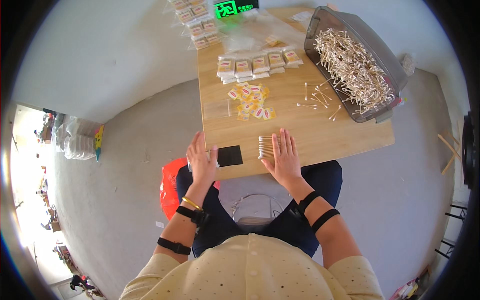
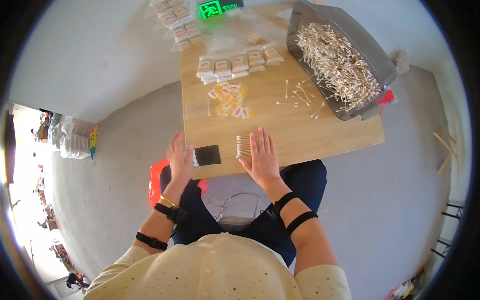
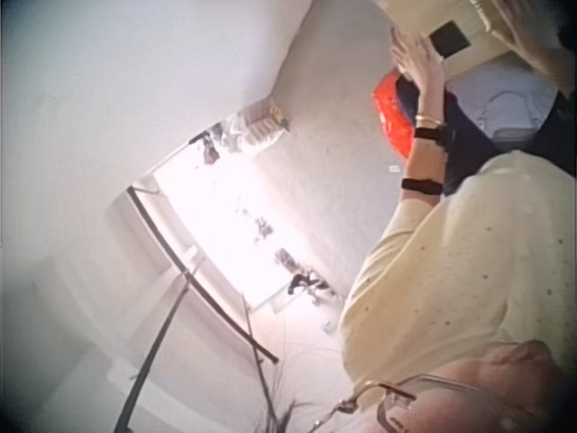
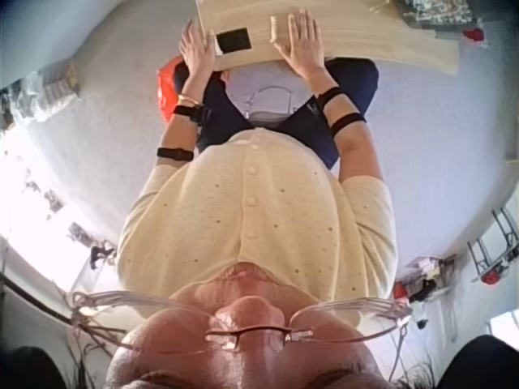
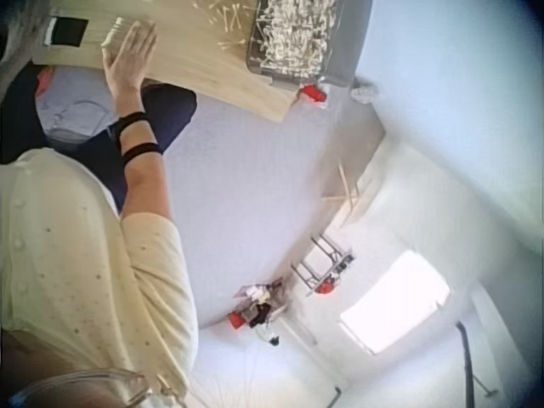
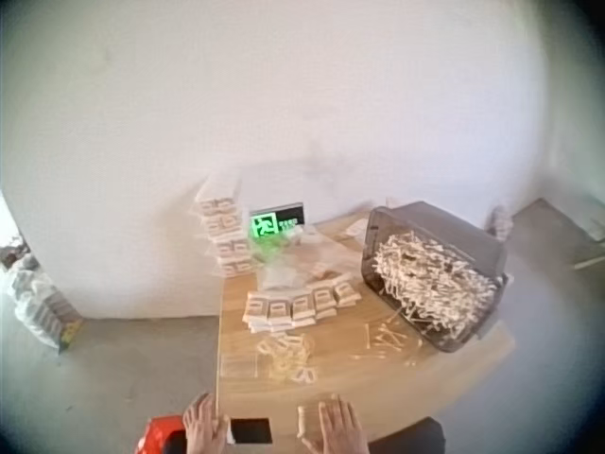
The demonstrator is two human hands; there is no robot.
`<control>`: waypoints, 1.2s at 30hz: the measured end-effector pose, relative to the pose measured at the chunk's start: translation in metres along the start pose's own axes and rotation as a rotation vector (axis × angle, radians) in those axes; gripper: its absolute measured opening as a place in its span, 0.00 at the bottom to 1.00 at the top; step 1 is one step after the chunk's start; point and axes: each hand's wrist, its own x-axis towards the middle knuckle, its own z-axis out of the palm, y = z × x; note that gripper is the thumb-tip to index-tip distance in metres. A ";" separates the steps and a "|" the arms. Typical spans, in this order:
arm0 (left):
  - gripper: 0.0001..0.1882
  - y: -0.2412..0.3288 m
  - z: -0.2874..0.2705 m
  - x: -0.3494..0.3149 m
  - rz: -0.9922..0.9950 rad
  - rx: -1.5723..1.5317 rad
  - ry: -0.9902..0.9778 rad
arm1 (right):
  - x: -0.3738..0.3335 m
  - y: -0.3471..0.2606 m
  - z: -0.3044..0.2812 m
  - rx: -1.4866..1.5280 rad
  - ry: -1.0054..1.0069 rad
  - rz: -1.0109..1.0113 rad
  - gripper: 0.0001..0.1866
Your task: The person is counting cotton swabs, arranging them into small groups, and placing them into clear plastic packaging packets on a wooden table.
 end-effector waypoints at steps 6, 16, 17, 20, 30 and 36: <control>0.29 -0.079 -0.041 -0.029 -0.153 0.027 0.087 | -0.001 0.001 0.005 -0.005 0.036 -0.011 0.50; 0.26 -0.054 -0.059 -0.039 -0.046 0.009 0.127 | 0.009 -0.001 -0.005 -0.018 0.053 -0.074 0.45; 0.26 -0.039 -0.058 -0.036 -0.005 -0.006 0.099 | 0.012 -0.001 -0.006 -0.025 0.051 -0.074 0.45; 0.26 -0.017 -0.051 -0.034 0.036 -0.074 0.084 | 0.018 0.000 -0.007 -0.020 0.036 -0.111 0.42; 0.24 -0.024 -0.047 -0.048 -0.005 -0.072 0.045 | 0.013 0.003 -0.016 0.106 -0.033 -0.082 0.39; 0.23 -0.072 -0.033 -0.042 -0.086 -0.140 0.148 | -0.005 -0.008 -0.008 0.065 -0.006 -0.017 0.41</control>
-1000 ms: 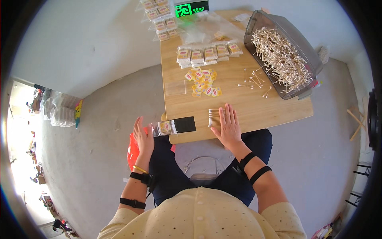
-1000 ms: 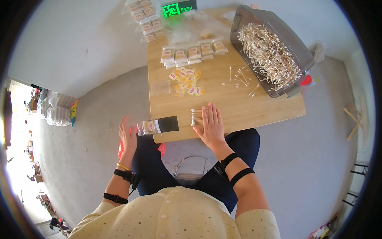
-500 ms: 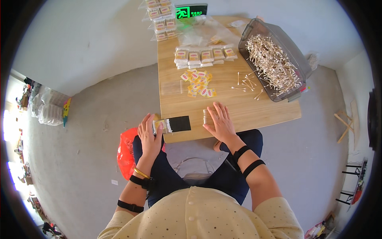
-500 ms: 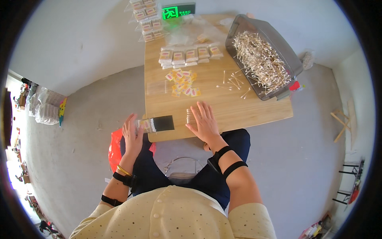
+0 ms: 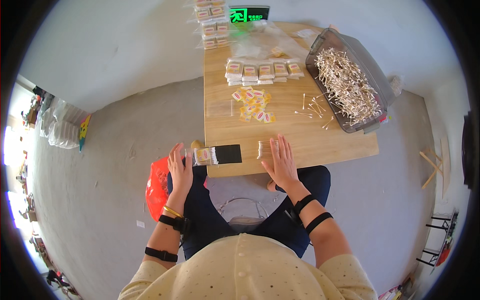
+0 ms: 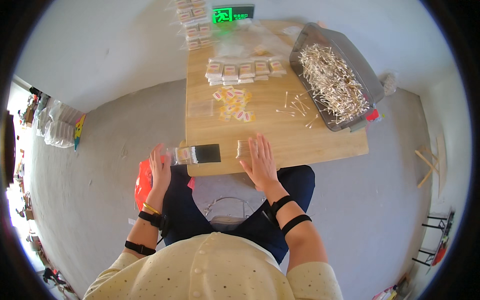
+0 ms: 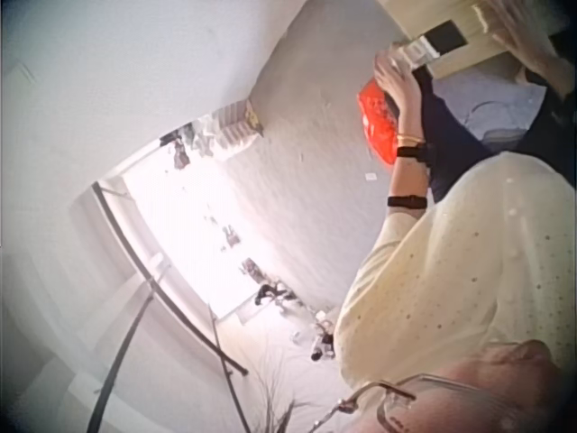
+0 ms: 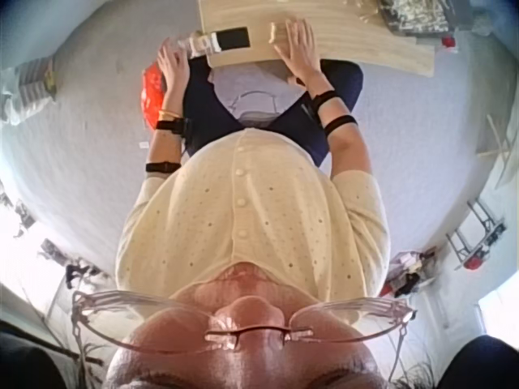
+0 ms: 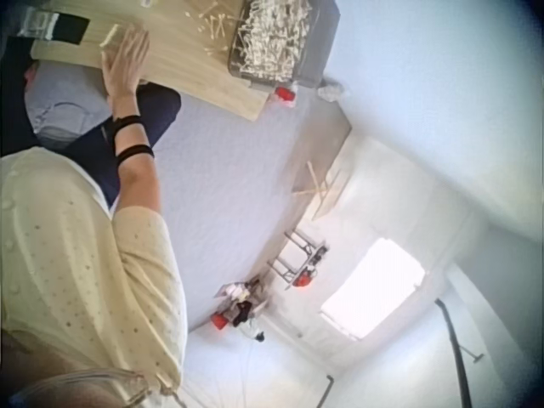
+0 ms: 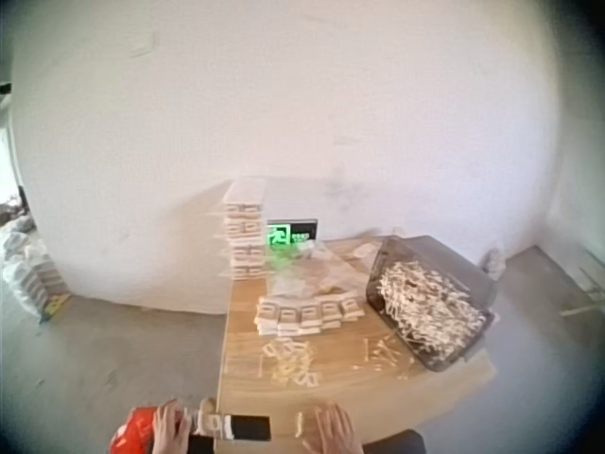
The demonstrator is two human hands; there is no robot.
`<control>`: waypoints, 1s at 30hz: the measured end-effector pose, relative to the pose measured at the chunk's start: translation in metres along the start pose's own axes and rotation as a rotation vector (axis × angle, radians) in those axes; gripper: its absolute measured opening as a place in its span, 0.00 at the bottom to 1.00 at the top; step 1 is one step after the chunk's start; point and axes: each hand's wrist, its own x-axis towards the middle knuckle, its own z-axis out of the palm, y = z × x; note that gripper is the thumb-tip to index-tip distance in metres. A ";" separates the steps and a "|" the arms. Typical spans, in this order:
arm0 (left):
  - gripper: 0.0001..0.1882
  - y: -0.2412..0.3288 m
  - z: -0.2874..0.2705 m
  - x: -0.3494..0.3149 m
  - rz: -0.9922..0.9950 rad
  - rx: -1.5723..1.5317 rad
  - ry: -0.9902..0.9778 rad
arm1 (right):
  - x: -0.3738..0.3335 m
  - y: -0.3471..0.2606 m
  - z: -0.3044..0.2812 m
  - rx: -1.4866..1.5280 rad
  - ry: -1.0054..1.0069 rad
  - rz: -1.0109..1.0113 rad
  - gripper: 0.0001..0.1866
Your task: The person is counting cotton swabs, arranging them into small groups, and placing them into clear plastic packaging packets on a wooden table.
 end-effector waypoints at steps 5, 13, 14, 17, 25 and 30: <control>0.26 -0.026 0.021 0.012 -0.107 -0.021 -0.003 | 0.003 -0.004 0.011 -0.143 -0.007 0.058 0.39; 0.29 -0.012 0.068 0.021 -0.621 -0.322 -0.116 | 0.002 -0.003 0.024 -0.224 -0.025 0.096 0.37; 0.31 -0.018 0.062 0.020 -0.762 -0.423 -0.151 | 0.007 -0.015 0.027 -0.217 -0.028 0.075 0.37; 0.31 -0.038 0.085 0.016 -0.675 -0.349 -0.112 | 0.017 -0.043 0.043 -0.087 -0.009 -0.001 0.38; 0.27 -0.028 0.096 0.009 -0.969 -1.040 -0.060 | 0.040 -0.101 0.062 -0.024 -0.069 -0.116 0.38; 0.26 -0.025 0.092 0.012 -0.969 -1.102 -0.066 | 0.046 -0.120 0.070 0.018 -0.070 -0.112 0.38</control>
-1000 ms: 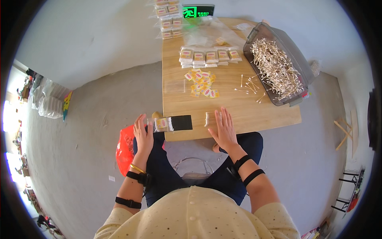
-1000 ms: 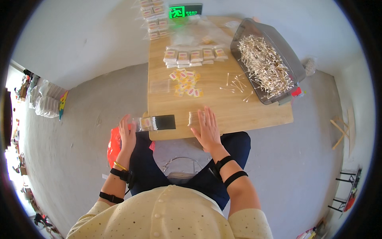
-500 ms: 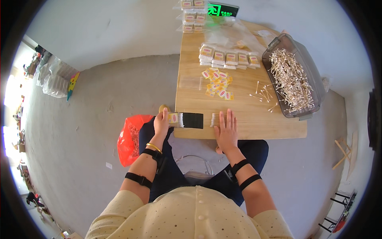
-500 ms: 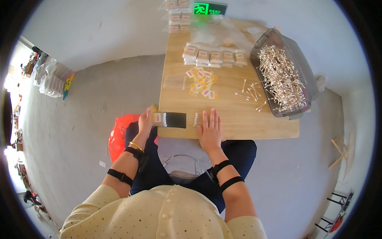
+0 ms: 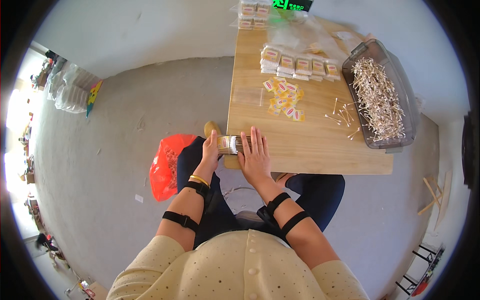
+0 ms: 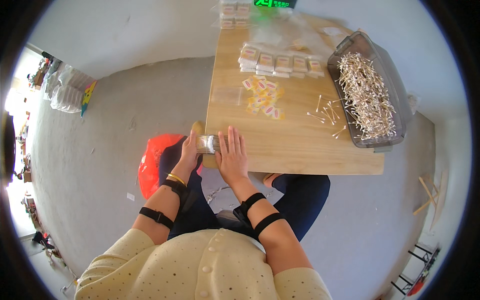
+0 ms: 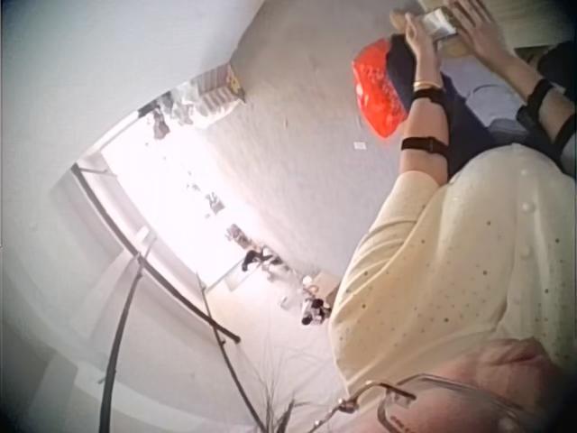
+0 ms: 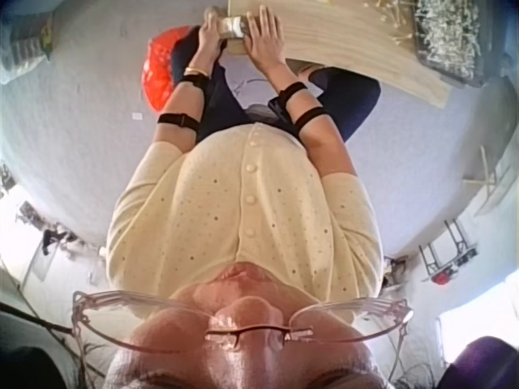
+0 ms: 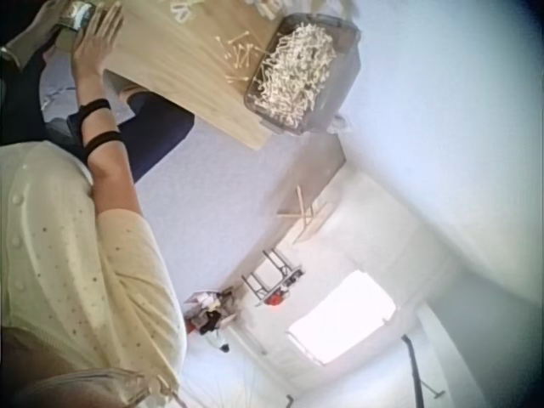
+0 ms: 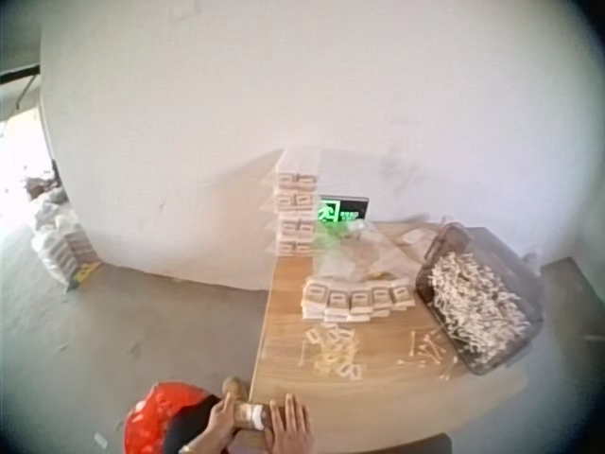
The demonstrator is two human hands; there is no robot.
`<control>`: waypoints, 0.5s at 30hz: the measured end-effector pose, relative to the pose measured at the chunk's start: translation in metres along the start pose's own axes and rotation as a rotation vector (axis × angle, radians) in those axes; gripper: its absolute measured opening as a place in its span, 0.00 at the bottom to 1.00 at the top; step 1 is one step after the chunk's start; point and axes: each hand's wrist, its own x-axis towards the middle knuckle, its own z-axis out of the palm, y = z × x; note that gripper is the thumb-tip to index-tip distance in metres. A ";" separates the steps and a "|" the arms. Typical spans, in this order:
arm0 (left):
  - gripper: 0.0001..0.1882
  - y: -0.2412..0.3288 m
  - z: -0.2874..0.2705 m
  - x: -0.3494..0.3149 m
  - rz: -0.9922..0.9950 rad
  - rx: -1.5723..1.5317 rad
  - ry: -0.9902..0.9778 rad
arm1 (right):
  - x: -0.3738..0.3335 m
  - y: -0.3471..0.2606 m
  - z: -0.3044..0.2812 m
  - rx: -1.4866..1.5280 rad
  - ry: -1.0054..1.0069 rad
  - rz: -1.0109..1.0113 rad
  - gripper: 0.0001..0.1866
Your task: The person is counting cotton swabs, arranging them into small groups, and placing them into clear plastic packaging packets on a wooden table.
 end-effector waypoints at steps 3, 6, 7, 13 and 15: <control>0.26 -0.001 -0.003 0.000 0.020 0.007 -0.030 | 0.002 -0.004 0.001 -0.007 -0.026 -0.003 0.38; 0.26 -0.001 0.003 -0.002 0.046 0.020 0.031 | 0.002 -0.004 0.001 0.017 -0.006 -0.017 0.39; 0.26 -0.002 0.004 -0.002 0.116 0.085 0.061 | 0.002 -0.005 0.000 0.026 -0.002 -0.021 0.39; 0.28 -0.002 0.005 -0.002 0.344 0.359 0.154 | 0.004 -0.008 0.002 0.020 0.036 -0.029 0.39; 0.29 -0.001 0.003 0.000 0.402 0.417 0.172 | 0.005 -0.010 0.004 0.012 0.061 -0.034 0.38</control>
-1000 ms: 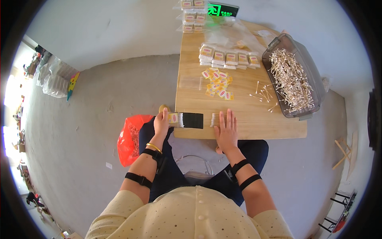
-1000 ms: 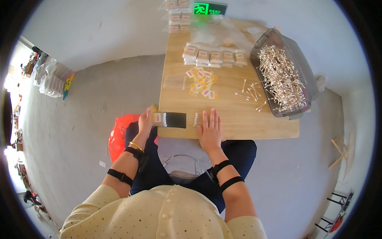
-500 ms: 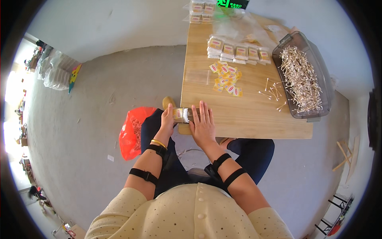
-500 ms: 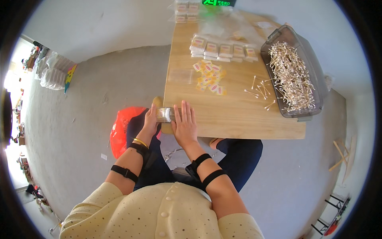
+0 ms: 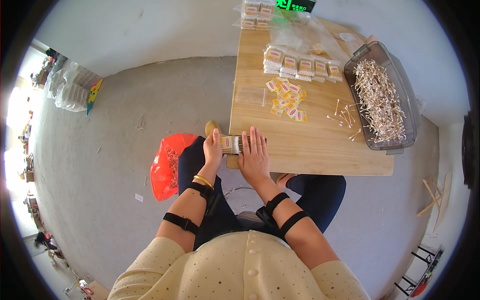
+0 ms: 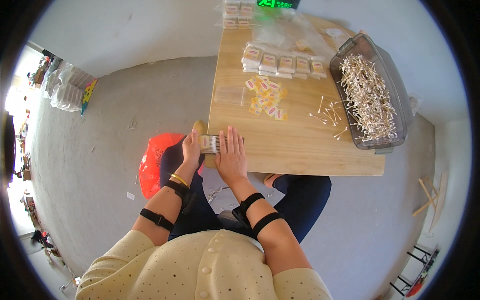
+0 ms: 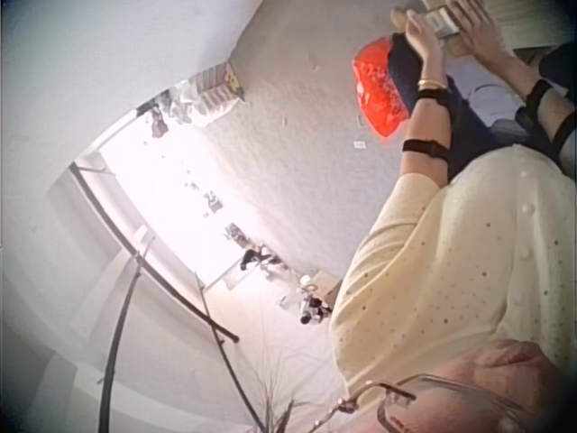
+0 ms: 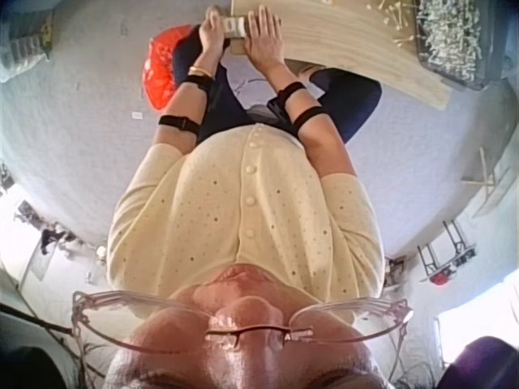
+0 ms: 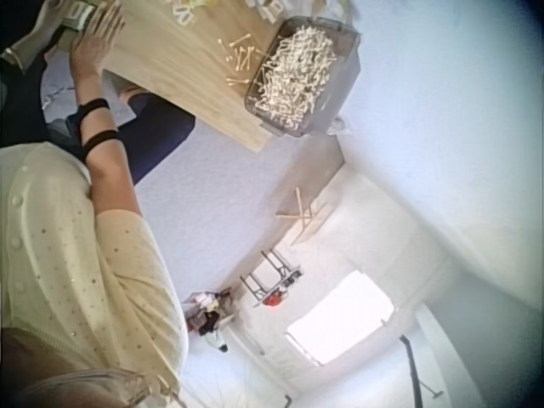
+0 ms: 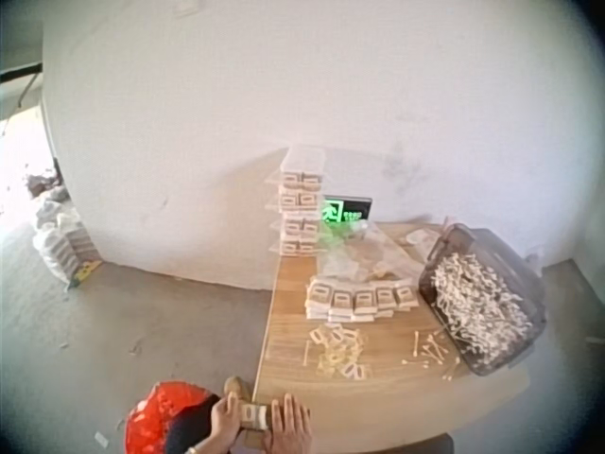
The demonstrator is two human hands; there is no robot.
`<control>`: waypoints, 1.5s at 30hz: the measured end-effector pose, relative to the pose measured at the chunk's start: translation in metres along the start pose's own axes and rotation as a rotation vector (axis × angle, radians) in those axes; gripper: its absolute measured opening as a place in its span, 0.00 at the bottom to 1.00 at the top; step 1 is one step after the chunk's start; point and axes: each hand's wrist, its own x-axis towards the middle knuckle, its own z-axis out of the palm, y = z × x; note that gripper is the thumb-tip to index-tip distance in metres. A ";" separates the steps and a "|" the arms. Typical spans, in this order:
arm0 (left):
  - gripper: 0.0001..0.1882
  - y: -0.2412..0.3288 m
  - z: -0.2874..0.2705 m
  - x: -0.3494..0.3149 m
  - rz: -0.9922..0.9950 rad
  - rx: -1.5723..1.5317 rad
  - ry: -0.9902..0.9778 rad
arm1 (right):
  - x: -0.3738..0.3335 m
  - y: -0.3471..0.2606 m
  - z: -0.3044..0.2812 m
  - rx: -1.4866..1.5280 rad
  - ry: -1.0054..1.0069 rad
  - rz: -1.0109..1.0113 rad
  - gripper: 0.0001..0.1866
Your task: The person is counting cotton swabs, arranging them into small groups, and placing them into clear plastic packaging packets on a wooden table.
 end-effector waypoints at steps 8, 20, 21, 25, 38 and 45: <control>0.30 0.018 0.000 -0.006 0.128 0.332 0.056 | 0.002 -0.009 0.007 -0.030 -0.059 0.003 0.42; 0.37 0.025 -0.031 -0.003 -0.030 0.414 -0.088 | -0.009 0.019 -0.021 -0.032 -0.110 0.027 0.52; 0.37 0.025 -0.030 -0.004 -0.020 0.466 -0.124 | -0.008 0.020 -0.021 -0.035 -0.110 0.028 0.52; 0.35 0.020 -0.027 -0.002 -0.014 0.429 -0.115 | -0.002 0.013 -0.026 -0.032 -0.079 -0.009 0.51; 0.33 0.012 -0.033 0.002 0.000 0.095 -0.241 | -0.010 0.029 -0.026 -0.078 -0.096 0.008 0.52; 0.29 -0.006 -0.039 0.015 0.115 0.273 -0.165 | -0.001 0.027 -0.017 -0.160 -0.188 -0.033 0.54</control>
